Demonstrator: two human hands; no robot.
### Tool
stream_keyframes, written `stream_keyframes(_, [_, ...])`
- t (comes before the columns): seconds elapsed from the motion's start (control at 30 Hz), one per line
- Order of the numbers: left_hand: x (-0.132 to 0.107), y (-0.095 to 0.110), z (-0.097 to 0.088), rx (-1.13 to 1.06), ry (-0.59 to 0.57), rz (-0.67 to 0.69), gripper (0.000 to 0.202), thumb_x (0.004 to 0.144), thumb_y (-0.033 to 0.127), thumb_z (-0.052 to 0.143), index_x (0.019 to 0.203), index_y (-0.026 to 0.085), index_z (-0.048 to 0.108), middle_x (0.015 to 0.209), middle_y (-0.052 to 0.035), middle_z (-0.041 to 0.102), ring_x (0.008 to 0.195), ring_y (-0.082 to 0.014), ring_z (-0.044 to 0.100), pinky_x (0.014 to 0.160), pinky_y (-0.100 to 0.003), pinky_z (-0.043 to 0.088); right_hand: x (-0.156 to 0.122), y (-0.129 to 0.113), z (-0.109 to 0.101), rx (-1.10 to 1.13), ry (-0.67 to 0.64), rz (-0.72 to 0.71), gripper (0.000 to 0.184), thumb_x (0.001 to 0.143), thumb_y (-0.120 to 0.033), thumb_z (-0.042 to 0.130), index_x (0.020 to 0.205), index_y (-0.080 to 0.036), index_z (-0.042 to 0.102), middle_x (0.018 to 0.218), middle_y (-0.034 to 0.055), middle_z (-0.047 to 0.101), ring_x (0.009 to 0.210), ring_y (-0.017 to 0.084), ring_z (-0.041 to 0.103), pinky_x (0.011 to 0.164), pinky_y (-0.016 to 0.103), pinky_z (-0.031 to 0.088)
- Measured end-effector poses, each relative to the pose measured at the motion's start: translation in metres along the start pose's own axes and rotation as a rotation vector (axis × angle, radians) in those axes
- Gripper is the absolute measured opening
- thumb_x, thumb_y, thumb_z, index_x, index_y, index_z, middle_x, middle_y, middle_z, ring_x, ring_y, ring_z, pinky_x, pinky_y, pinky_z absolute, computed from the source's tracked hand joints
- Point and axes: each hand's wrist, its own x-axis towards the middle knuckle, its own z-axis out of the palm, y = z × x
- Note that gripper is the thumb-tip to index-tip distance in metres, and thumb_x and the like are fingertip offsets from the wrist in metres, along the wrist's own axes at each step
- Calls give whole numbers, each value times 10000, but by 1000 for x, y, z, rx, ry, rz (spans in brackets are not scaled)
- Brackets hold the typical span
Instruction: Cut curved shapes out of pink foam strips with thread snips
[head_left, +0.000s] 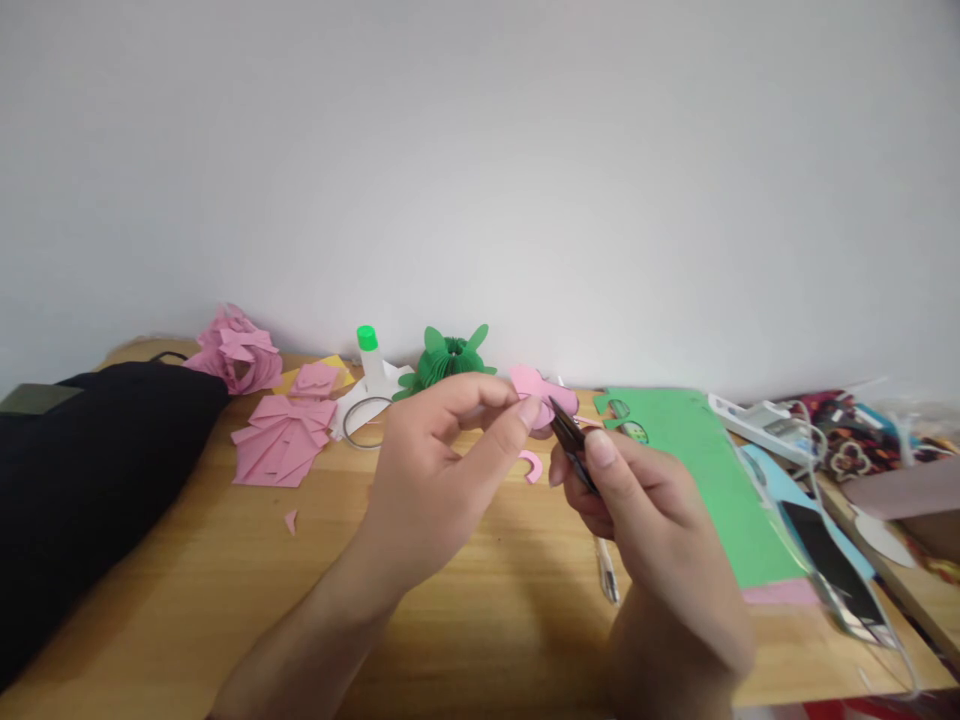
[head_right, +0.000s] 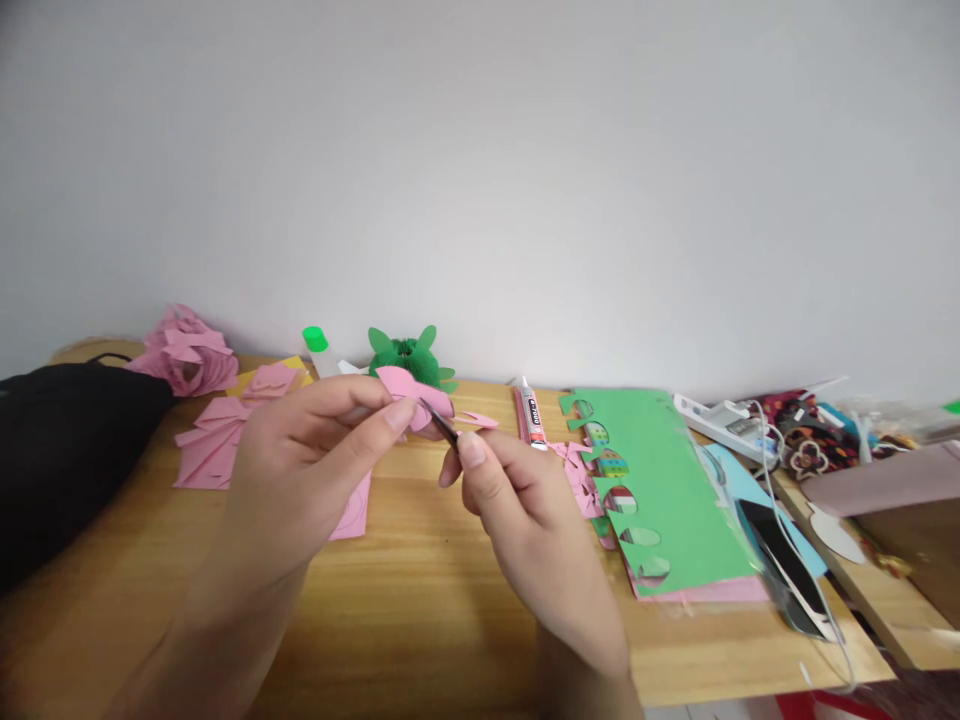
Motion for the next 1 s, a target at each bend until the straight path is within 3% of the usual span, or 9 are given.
stream_keyframes(0.23, [1, 2, 1, 9, 19, 21, 163, 878, 206, 643, 723, 194, 692, 731, 19, 732, 671, -106, 679, 582, -171, 551, 1, 0, -1, 12, 6, 11, 431, 991, -506, 476, 738, -187, 616, 544, -53, 340, 469, 99, 269, 415, 250, 211])
stream_keyframes(0.47, [-1, 1, 0, 65, -65, 8, 137, 886, 222, 634, 769, 199, 702, 687, 8, 709, 641, -133, 676, 647, -235, 571, 1, 0, 0, 30, 23, 28, 437, 985, -512, 481, 715, -192, 607, 553, -45, 349, 475, 105, 266, 420, 252, 220])
stream_keyframes(0.67, [-1, -2, -1, 23, -70, 15, 150, 902, 236, 616, 787, 209, 709, 817, -5, 759, 645, -130, 678, 643, -241, 581, 1, 0, -1, 17, 12, 36, 434, 987, -513, 476, 730, -192, 612, 547, -52, 333, 471, 102, 262, 424, 252, 224])
stream_keyframes(1.0, [-1, -1, -2, 22, -77, 18, 157, 909, 225, 616, 779, 213, 704, 775, 13, 737, 658, -112, 663, 664, -210, 566, 1, 0, -1, -34, 13, 20, 449, 986, -521, 470, 707, -194, 599, 555, -47, 352, 477, 110, 280, 439, 265, 233])
